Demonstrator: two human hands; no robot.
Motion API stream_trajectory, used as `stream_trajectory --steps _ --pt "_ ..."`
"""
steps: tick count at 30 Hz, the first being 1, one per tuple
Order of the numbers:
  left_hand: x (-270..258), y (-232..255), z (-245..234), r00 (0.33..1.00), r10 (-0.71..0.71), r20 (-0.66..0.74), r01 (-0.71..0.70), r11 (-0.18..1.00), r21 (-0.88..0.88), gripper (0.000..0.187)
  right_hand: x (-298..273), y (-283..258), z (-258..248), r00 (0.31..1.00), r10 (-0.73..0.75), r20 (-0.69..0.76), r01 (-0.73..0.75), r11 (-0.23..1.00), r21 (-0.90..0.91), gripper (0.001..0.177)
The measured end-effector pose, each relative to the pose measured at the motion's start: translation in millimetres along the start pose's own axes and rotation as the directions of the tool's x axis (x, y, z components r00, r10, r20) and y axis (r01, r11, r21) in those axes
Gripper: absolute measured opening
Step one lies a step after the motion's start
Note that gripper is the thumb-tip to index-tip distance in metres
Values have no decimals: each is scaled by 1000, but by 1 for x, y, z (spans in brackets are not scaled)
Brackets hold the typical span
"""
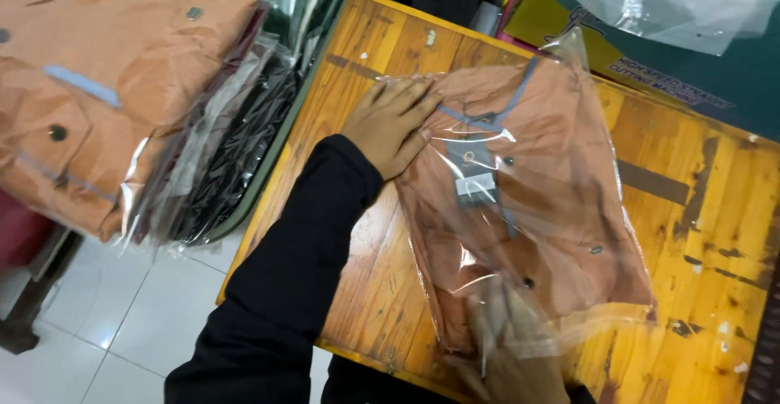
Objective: Folding a garment and carefully inserting it into a plastic packaging bag for shipment.
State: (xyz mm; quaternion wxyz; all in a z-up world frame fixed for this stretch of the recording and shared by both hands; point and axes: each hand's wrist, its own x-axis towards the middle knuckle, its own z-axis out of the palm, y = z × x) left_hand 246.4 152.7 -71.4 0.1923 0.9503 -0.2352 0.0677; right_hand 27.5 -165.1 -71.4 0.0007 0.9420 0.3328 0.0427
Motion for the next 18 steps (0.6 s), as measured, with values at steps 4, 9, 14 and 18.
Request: stream_trajectory --steps 4,9,14,18 --pt "-2 13 -12 966 91 -241 -77 995 68 55 3 -4 -8 993 102 57 -103 995 14 107" --pt "-18 74 -25 903 223 -367 -244 970 -13 60 0 0 -1 981 182 61 -185 982 35 106" --pt "-70 116 2 990 132 -53 -135 989 -59 95 -40 50 70 930 4 -366 -54 991 -125 92" --pt "-73 120 12 985 159 -65 -163 985 -63 100 -16 56 5 993 57 -106 -43 990 135 66"
